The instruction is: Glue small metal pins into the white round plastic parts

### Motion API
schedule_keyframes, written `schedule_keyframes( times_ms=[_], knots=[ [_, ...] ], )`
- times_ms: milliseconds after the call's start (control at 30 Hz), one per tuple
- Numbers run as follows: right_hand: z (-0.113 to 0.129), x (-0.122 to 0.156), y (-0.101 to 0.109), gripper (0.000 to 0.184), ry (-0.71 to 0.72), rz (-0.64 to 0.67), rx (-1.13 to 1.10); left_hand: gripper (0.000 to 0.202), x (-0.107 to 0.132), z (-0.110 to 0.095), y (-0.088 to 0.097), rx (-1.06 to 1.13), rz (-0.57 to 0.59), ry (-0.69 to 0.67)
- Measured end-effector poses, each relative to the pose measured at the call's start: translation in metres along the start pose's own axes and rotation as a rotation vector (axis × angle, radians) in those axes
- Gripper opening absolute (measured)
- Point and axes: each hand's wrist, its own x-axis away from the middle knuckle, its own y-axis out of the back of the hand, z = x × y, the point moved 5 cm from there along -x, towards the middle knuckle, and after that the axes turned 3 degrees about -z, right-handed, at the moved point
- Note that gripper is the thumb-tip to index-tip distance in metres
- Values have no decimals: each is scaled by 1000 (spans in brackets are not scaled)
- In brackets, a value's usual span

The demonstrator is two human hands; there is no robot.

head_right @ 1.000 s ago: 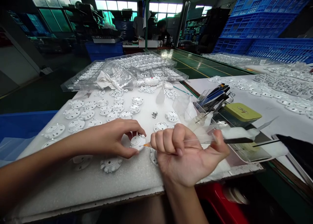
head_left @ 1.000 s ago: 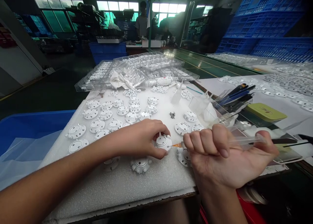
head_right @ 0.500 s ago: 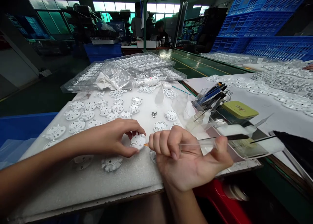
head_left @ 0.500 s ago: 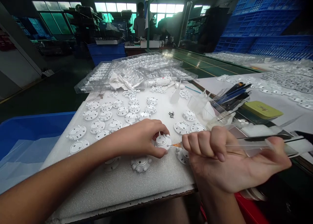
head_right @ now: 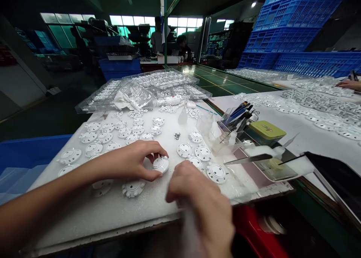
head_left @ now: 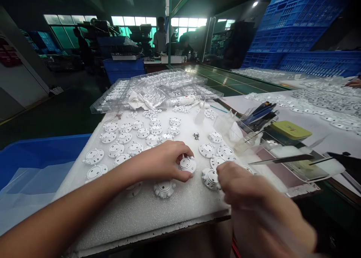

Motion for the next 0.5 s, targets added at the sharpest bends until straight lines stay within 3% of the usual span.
schedule_keyframes(
  times_ms=[67, 133, 200, 267, 333, 400, 500],
  knots=[
    [-4, 4, 12, 34, -98, -90, -226, 43, 1, 1, 0, 17, -6, 16],
    [-14, 13, 14, 53, -233, -87, -316, 44, 2, 2, 1, 34, -19, 29],
    [-24, 25, 5, 68, -288, 37, -333, 43, 2, 3, 1, 51, -36, 46],
    [-30, 35, -6, 71, -241, 197, -320, 41, 2, 4, -2, 62, -41, 60],
    [-35, 39, -8, 72, -237, 256, -244, 39, 0, 7, -5, 65, -47, 52],
    [-33, 37, 3, 69, -287, 236, -200, 37, -2, 12, -9, 74, -66, 30],
    [-16, 35, 45, 60, -391, 140, -113, 38, -5, 25, -18, 127, -76, 30]
  ],
)
